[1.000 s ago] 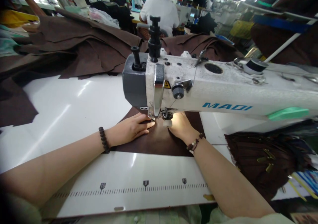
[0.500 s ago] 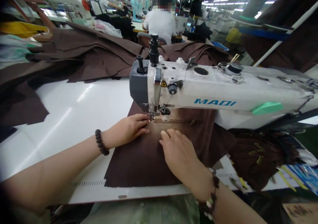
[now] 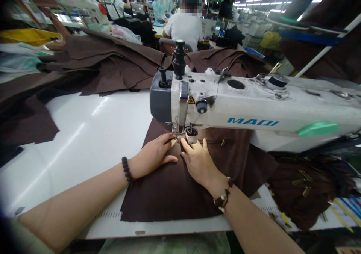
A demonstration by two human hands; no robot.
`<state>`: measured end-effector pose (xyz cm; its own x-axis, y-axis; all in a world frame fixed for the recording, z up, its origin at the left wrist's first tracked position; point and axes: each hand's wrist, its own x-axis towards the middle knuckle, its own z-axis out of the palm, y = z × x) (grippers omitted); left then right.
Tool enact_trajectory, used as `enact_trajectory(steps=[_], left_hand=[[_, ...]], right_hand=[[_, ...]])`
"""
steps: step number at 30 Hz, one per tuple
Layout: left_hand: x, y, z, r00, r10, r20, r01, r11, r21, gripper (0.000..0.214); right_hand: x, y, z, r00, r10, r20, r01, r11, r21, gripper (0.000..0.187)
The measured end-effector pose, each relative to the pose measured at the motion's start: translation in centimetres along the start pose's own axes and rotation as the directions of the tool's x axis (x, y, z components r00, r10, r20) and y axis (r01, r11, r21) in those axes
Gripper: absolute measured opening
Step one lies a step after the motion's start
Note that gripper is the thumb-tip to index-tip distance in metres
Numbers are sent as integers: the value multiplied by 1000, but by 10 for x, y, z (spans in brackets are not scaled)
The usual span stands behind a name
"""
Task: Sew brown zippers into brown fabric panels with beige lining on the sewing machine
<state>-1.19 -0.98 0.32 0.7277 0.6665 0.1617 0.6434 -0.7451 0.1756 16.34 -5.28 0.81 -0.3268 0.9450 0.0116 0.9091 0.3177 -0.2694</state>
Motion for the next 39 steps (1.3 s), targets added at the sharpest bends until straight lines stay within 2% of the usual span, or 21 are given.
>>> enact_trajectory(steps=[7,12,21,33,39], left_hand=[[-4,-1,0,999,35,-38,-35,999,13,58],[-4,-1,-2,999,31,-12,-32,999,-15,57],[-6,-2,-5,998,42,45,-39,996,-80,53],[-6,-7,-7,997,56,48,-51,994,-98,49],[-3,-8,-6,997,83,4,-82,991,-108,48]], right_hand=[[0,3,9,997,11,-80,-10,1000,14,41],[0,5,11,997,-39,-65,42,999,35,42],[1,5,10,998,-30,-61,33,999,35,42],[4,4,8,999,-25,-47,26,1000,9,42],[5,1,4,1000,-23,-17,23,1000,12,42]])
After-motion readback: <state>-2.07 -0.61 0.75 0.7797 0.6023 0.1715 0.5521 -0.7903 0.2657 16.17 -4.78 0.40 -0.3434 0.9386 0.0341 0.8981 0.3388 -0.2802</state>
